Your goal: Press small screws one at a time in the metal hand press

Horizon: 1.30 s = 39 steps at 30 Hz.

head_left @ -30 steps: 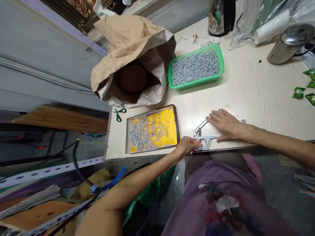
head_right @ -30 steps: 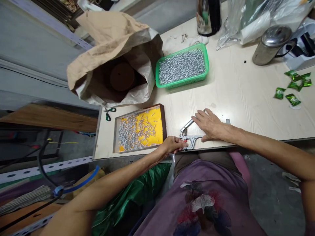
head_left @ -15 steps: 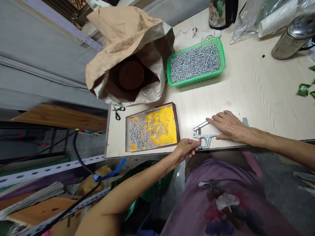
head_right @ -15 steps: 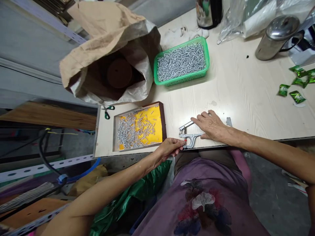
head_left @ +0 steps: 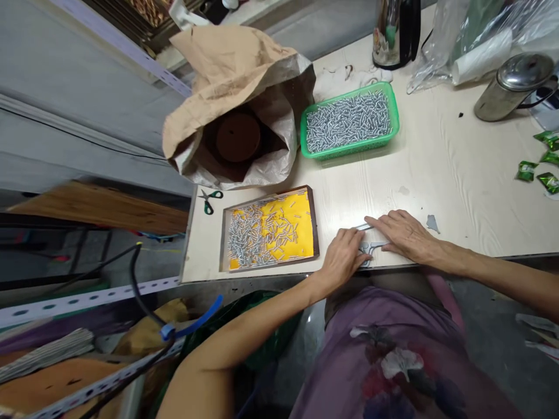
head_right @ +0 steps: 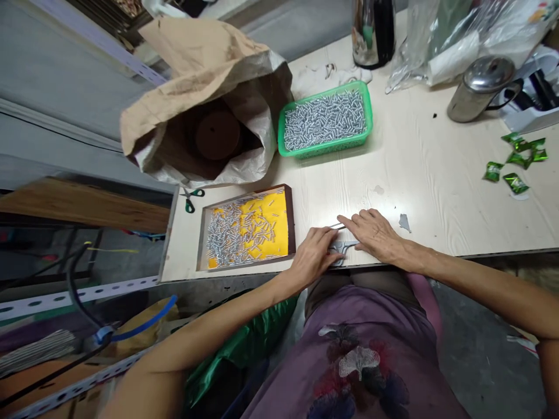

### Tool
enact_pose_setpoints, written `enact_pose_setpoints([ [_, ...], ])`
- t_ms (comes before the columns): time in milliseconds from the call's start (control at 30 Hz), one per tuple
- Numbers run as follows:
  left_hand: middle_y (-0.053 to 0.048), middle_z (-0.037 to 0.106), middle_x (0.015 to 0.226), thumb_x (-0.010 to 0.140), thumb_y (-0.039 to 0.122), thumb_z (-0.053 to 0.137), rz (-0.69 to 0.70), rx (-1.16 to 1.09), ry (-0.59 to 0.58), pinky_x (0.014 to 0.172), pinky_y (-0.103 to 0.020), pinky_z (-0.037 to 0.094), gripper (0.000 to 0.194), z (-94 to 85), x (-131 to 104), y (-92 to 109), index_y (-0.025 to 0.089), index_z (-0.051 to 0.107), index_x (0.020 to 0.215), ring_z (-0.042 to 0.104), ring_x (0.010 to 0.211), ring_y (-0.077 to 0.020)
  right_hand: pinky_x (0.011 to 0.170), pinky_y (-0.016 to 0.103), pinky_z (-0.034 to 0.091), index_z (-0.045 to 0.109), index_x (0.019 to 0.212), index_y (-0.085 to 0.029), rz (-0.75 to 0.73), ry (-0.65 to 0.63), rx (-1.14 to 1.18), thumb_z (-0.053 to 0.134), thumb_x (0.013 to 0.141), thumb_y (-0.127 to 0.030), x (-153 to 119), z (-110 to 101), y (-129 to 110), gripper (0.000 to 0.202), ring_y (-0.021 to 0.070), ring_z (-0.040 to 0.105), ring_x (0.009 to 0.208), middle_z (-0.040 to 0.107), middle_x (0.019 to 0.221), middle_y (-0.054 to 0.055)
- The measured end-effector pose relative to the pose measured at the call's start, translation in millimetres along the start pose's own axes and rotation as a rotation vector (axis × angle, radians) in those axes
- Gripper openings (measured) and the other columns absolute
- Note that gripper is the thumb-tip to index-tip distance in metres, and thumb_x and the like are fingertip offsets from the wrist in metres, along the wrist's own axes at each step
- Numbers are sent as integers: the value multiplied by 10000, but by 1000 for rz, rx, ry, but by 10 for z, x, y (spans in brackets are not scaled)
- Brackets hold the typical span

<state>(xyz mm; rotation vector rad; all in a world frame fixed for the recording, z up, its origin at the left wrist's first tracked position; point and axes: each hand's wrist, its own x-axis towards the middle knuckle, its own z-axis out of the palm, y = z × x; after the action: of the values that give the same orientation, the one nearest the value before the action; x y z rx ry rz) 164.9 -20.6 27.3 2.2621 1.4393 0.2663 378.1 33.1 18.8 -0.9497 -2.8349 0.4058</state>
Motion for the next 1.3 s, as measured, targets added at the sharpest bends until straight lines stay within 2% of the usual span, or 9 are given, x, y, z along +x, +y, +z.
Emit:
enact_pose_setpoints([
  [100, -144, 548, 1271, 879, 355, 640, 128, 75, -74, 957, -465, 476, 526, 32, 228, 20, 181, 422, 1325, 537, 1128, -294, 828, 381, 385, 281, 1458, -163, 38, -2, -18, 672, 810, -331, -35, -13, 34, 775, 287, 555, 983, 654, 1095, 122],
  [167, -142, 545, 1254, 873, 353, 645, 151, 111, -126, 948, -462, 481, 593, 29, 328, 24, 172, 371, 1367, 543, 1101, -293, 827, 393, 404, 356, 1411, -139, 118, -28, -65, 746, 734, -389, -78, -40, 62, 821, 308, 550, 1004, 637, 1134, 148],
  [233, -158, 534, 1255, 844, 357, 680, 160, 143, -159, 932, -459, 486, 663, 25, 388, 34, 140, 350, 1377, 533, 1100, -304, 811, 398, 417, 470, 1301, -115, 190, -68, -111, 790, 680, -427, -126, -72, 75, 765, 319, 545, 995, 632, 1117, 164],
  [333, -169, 520, 1260, 824, 338, 702, 193, 154, -189, 912, -454, 492, 694, 37, 457, 72, 120, 338, 1374, 517, 1109, -310, 782, 378, 416, 557, 1165, -108, 189, -102, -117, 784, 712, -404, -180, -106, 59, 587, 296, 539, 958, 631, 1054, 150],
  [733, -82, 596, 1019, 893, 230, 612, 194, 100, -263, 852, -390, 491, 141, 36, 588, 132, 163, 566, 1008, 531, 993, -244, 692, 331, 315, 627, 901, -145, 99, 18, -151, 618, 882, -223, -192, 2, 37, 80, 225, 496, 817, 601, 829, 79],
  [933, -74, 617, 909, 940, 233, 544, 183, 91, -261, 819, -378, 507, 103, 90, 612, 120, 164, 606, 896, 554, 966, -238, 688, 316, 348, 612, 797, -172, 98, 121, -54, 444, 964, -166, -231, 129, 10, 237, 197, 490, 752, 586, 758, 55],
  [1067, -98, 642, 1012, 937, 234, 546, 173, 93, -154, 869, -409, 526, 153, 178, 565, 101, 154, 607, 1052, 581, 1008, -248, 718, 332, 410, 640, 949, -149, 183, 92, -54, 539, 920, -215, -219, 54, 66, 124, 232, 529, 845, 631, 889, 100],
  [1200, -196, 522, 1379, 956, 195, 478, 134, 119, 96, 1062, -480, 438, 377, 437, 317, 185, 122, 481, 1326, 488, 1297, -289, 794, 392, 461, 579, 1228, -135, 119, 25, 30, 663, 828, -440, -192, -81, 276, 510, 292, 541, 983, 622, 1102, 157],
  [1300, -222, 436, 1479, 983, 242, 427, 176, 124, 156, 1125, -489, 380, 415, 666, 98, 302, 97, 449, 1371, 372, 1417, -299, 826, 408, 456, 594, 1238, -163, 58, -3, 67, 578, 879, -456, -141, -95, 437, 464, 280, 558, 970, 632, 1091, 144],
])
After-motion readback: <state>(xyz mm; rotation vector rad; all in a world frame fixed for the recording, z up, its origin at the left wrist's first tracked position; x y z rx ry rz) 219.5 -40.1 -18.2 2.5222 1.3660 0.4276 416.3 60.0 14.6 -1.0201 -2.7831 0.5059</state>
